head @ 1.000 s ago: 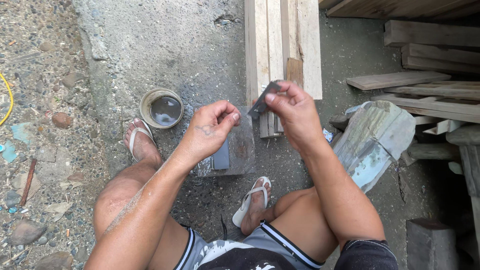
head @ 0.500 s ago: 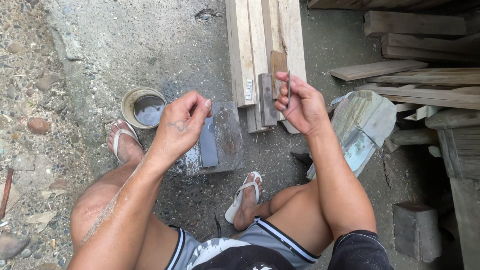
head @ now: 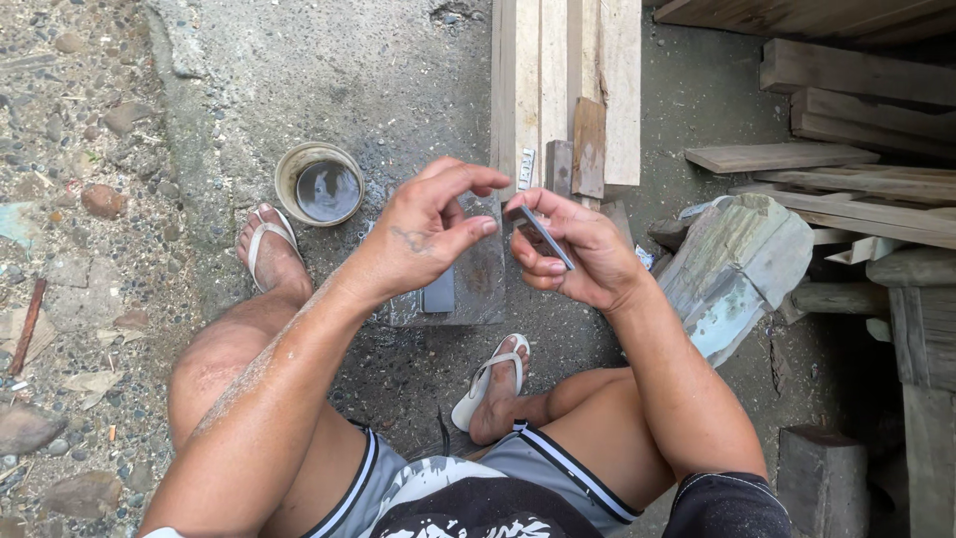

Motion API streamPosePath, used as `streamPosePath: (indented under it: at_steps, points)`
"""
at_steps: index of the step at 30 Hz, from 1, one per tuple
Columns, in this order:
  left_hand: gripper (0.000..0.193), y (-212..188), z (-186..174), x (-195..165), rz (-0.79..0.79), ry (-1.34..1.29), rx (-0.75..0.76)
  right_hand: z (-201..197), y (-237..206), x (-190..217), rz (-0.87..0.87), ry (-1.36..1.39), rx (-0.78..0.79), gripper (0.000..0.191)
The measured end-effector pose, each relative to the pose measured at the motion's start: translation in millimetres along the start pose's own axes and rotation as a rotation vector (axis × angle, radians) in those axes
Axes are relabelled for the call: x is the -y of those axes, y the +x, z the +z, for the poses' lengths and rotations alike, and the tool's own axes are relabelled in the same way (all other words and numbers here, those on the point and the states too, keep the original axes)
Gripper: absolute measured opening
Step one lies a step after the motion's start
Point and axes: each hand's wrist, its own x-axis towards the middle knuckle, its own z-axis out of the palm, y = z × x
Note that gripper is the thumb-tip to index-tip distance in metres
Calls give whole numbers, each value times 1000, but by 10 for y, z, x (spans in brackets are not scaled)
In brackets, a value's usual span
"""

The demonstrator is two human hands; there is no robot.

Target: The person sharpens a small metal blade on a wet stone using a wooden block, repeatedly rubbing the blade against the stone and occasionally inspecting the edge. The person also handles a second sharpening stone and a container of water.

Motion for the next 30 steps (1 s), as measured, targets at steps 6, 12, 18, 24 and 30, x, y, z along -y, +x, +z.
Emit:
streamPosePath:
  at_steps: [6, 12, 18, 24, 30]
  points:
    - [19, -25, 14, 75, 15, 1, 91, 60, 19, -112, 40, -27, -26, 27]
    - [12, -77, 18, 204, -59, -56, 98, 73, -2, -168, 28, -35, -60, 51]
    - [9, -69, 1, 270, -31, -179, 79, 118, -142, -202, -102, -115, -50, 70]
    - [8, -50, 18, 271, -89, -164, 51, 175, -398, -359, -297, -151, -94, 53]
    - [8, -61, 80, 324, -165, -195, 115, 149, -513, -620, -441, -82, -176, 41]
